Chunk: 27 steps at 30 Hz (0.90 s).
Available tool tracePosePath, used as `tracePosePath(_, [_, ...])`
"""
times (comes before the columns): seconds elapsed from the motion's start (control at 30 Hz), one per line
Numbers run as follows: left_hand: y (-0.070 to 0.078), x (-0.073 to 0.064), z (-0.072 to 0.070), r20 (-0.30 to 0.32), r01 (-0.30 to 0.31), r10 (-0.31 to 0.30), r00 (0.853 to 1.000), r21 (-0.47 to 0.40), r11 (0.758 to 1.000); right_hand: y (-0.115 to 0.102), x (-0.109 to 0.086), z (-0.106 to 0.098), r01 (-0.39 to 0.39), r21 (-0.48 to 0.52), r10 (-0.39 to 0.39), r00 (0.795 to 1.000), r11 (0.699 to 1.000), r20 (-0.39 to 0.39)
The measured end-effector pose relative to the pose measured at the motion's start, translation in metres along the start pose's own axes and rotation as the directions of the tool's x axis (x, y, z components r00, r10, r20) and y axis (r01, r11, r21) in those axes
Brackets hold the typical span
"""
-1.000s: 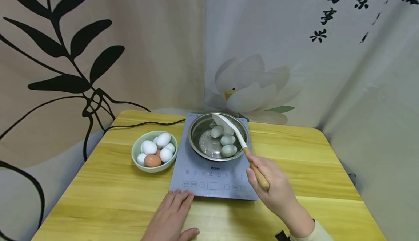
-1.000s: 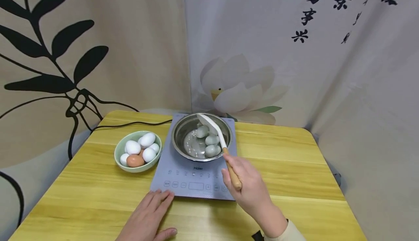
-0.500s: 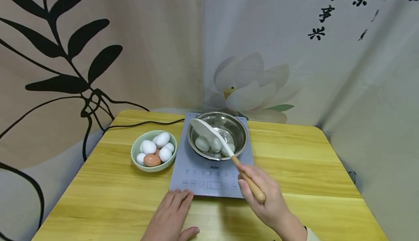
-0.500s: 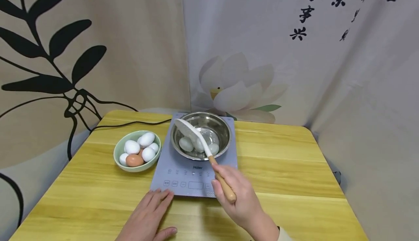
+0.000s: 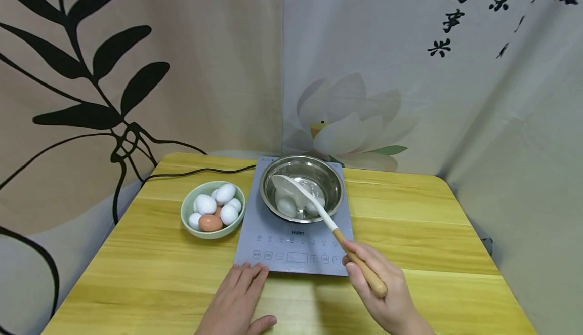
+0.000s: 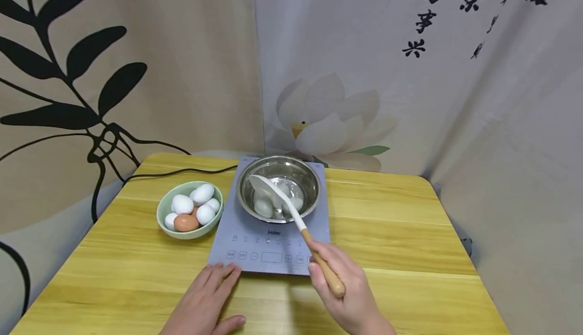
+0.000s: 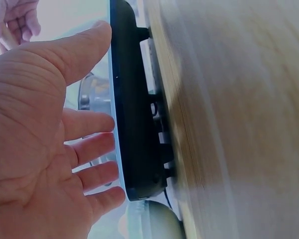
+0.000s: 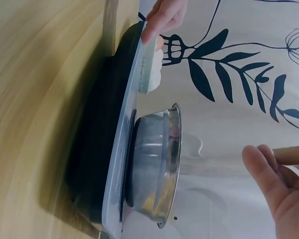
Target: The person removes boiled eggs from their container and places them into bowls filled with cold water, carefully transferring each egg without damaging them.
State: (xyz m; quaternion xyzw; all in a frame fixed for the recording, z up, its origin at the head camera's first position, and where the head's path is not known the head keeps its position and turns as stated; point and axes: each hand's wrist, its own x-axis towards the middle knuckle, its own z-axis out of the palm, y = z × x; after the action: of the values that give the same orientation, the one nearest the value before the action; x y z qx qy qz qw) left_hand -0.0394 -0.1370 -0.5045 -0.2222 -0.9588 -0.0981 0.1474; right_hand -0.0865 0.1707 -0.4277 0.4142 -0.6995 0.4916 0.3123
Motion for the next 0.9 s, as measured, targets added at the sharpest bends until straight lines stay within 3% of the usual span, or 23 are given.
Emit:
tracePosePath(0.17, [0.000, 0.000, -0.001, 0.020, 0.013, -0.013, 1.000, -0.022, 1.000, -0.002, -0.011, -0.008, -0.136, 0.052, 0.138, 0.990, 0.989, -0.031])
tracePosePath(0.27, [0.000, 0.000, -0.002, 0.025, 0.014, -0.013, 1.000, -0.027, 1.000, -0.006, -0.013, -0.012, -0.230, 0.172, 0.241, 0.969, 0.958, -0.049])
tracePosePath(0.33, [0.000, 0.000, -0.002, 0.023, 0.012, -0.012, 1.000, -0.024, 1.000, -0.008, -0.011, -0.015, -0.299, 0.251, 0.322, 0.945, 0.921, -0.054])
tracePosePath(0.43, [0.000, 0.000, -0.003, 0.026, 0.013, -0.012, 1.000, -0.023, 1.000, -0.012, -0.007, -0.019, -0.439, 0.300, 0.476, 0.878, 0.847, -0.059])
tracePosePath(0.6, [0.000, 0.001, -0.004, 0.053, 0.017, -0.015, 0.998, -0.037, 0.999, -0.015, 0.000, -0.020, -0.658, 0.302, 0.703, 0.709, 0.690, -0.062])
tracePosePath(0.8, [0.000, 0.001, -0.006, 0.057, 0.016, -0.013, 0.998, -0.038, 0.999, -0.007, 0.007, -0.014, -0.693, 0.488, 0.826, 0.553, 0.530, -0.111])
tracePosePath(0.9, [0.000, 0.001, -0.006, 0.060, 0.013, -0.010, 0.998, -0.038, 0.999, -0.001, 0.010, -0.013, -0.685, 0.548, 0.856, 0.504, 0.480, -0.120])
